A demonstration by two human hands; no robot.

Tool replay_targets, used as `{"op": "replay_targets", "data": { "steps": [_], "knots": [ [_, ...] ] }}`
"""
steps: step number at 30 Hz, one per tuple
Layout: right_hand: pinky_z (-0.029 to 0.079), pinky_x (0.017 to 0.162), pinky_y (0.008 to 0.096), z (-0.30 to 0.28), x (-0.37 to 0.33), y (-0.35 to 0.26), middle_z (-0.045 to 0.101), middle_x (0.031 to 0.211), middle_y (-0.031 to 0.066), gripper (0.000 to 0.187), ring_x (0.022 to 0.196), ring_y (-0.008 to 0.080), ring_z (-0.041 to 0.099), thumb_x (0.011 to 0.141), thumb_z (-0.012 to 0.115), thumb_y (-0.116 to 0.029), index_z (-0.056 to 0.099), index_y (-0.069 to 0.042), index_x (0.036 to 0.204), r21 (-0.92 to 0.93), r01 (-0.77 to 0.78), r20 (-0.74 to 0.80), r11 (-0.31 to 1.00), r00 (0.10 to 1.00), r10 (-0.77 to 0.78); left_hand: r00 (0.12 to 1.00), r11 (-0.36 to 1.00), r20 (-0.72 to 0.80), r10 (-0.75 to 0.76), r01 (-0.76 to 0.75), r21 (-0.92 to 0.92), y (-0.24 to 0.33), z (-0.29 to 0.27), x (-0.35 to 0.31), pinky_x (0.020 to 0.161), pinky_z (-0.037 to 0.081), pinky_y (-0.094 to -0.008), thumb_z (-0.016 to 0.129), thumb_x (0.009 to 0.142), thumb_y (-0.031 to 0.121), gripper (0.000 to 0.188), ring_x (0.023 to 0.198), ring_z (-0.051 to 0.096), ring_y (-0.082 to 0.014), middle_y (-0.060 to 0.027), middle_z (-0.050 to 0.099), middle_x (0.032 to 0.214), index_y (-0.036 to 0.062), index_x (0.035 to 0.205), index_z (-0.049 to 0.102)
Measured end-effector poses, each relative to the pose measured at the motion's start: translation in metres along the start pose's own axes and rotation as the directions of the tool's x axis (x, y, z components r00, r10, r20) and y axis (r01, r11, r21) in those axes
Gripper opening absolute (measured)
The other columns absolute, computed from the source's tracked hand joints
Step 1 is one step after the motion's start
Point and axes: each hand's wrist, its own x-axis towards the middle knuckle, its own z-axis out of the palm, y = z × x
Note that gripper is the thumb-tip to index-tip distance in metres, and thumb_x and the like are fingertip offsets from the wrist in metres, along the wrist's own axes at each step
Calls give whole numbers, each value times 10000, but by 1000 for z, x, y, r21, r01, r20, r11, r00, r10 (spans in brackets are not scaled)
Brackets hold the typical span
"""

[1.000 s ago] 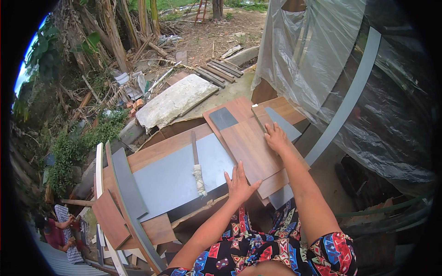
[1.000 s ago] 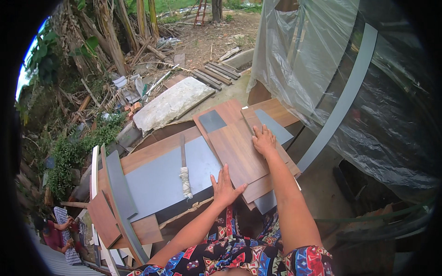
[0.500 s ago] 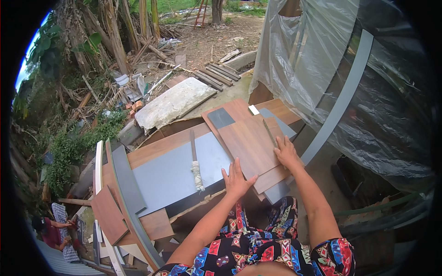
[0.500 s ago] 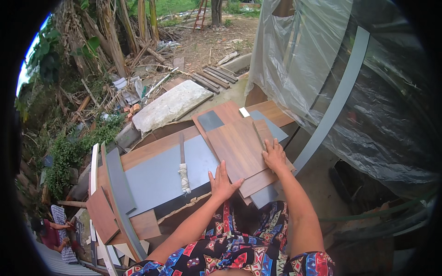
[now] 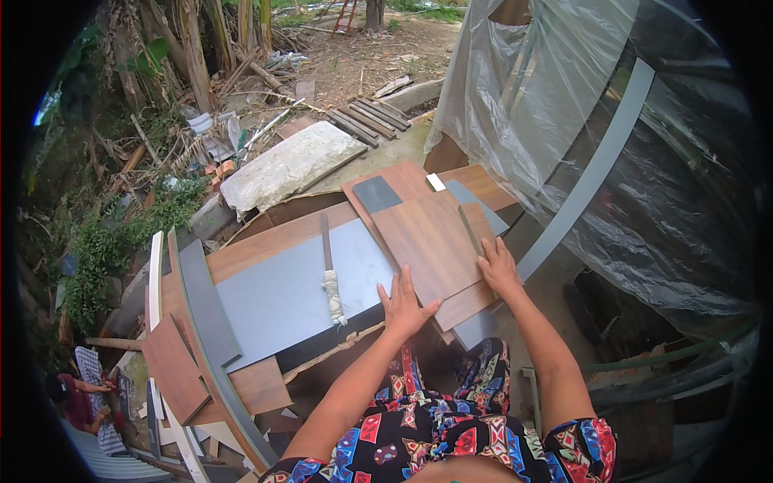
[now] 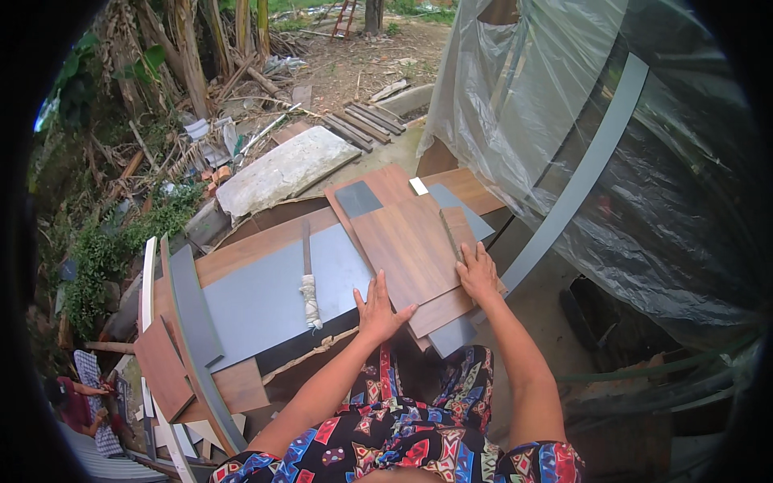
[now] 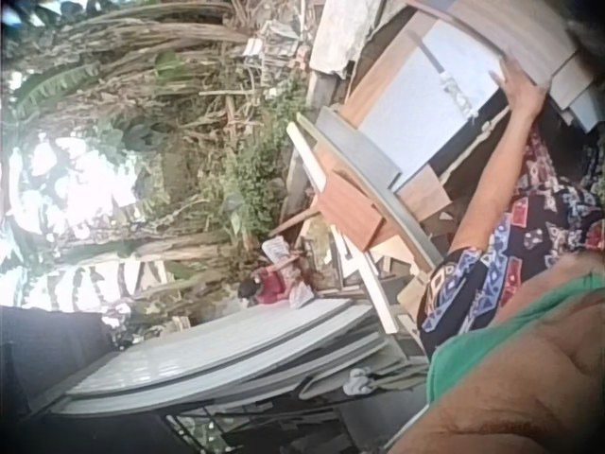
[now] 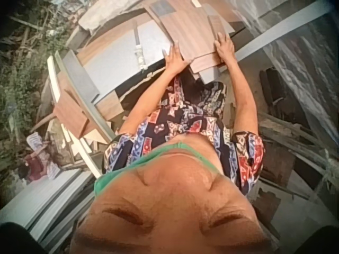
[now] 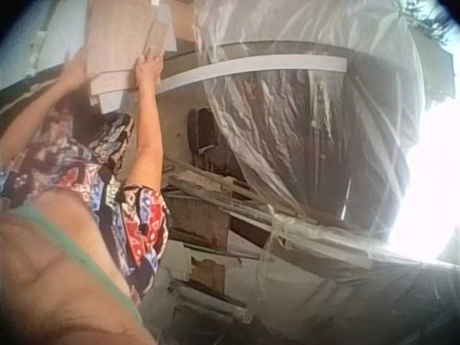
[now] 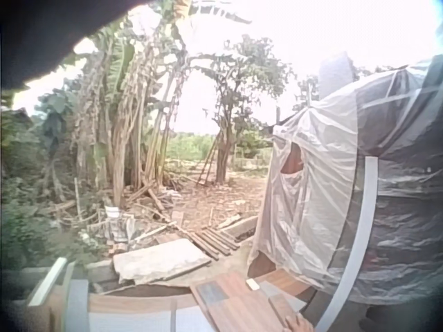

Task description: The recorder is inspecting and organizing various wooden furniture panels on a workbench.

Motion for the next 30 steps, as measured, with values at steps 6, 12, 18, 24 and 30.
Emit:
{"op": "replay_targets", "data": {
  "steps": [6,12,18,24,30],
  "knots": [
    [205,1087,495,27,50,-38,287,1458,211,541,1332,354,296,882,478,-395,408,-224,1391,-36,36,13,999,999,-35,1000,1000,-14,19,-19,20,2,-3,-1,1098,-31,-572,580,749,636,1092,1386,192,-352,-222,242,1469,-6,1455,49],
    [173,1106,506,50,64,-105,279,1467,202,522,1351,340,275,896,473,-399,415,-226,1385,14,143,66,990,987,-144,999,999,6,32,-32,-5,2,-3,0,1099,-41,-564,598,747,617,1102,1391,193,-340,-238,240,1467,-17,1454,39],
    [199,1094,506,43,34,-124,302,1455,201,483,1339,329,306,913,457,-371,438,-211,1369,65,239,105,969,964,-244,1000,1000,16,4,-5,31,1,-2,0,1101,-39,-559,577,738,663,1143,1403,173,-318,-239,218,1478,-24,1455,11],
    [272,1051,442,23,-20,-103,363,1420,196,444,1298,315,363,895,498,-331,511,-200,1319,189,380,95,906,911,-402,1000,1000,13,-14,14,14,-1,0,-1,1106,-39,-546,635,716,622,1209,1409,163,-304,-240,193,1487,-29,1444,-78],
    [284,1054,425,13,-39,-86,381,1411,196,447,1285,318,383,861,539,-313,544,-207,1295,243,360,100,901,915,-392,1000,998,-26,0,-1,-68,-1,-2,-2,1107,-35,-544,685,685,590,1250,1404,177,-308,-262,216,1468,-33,1438,-94]
  ]
}}
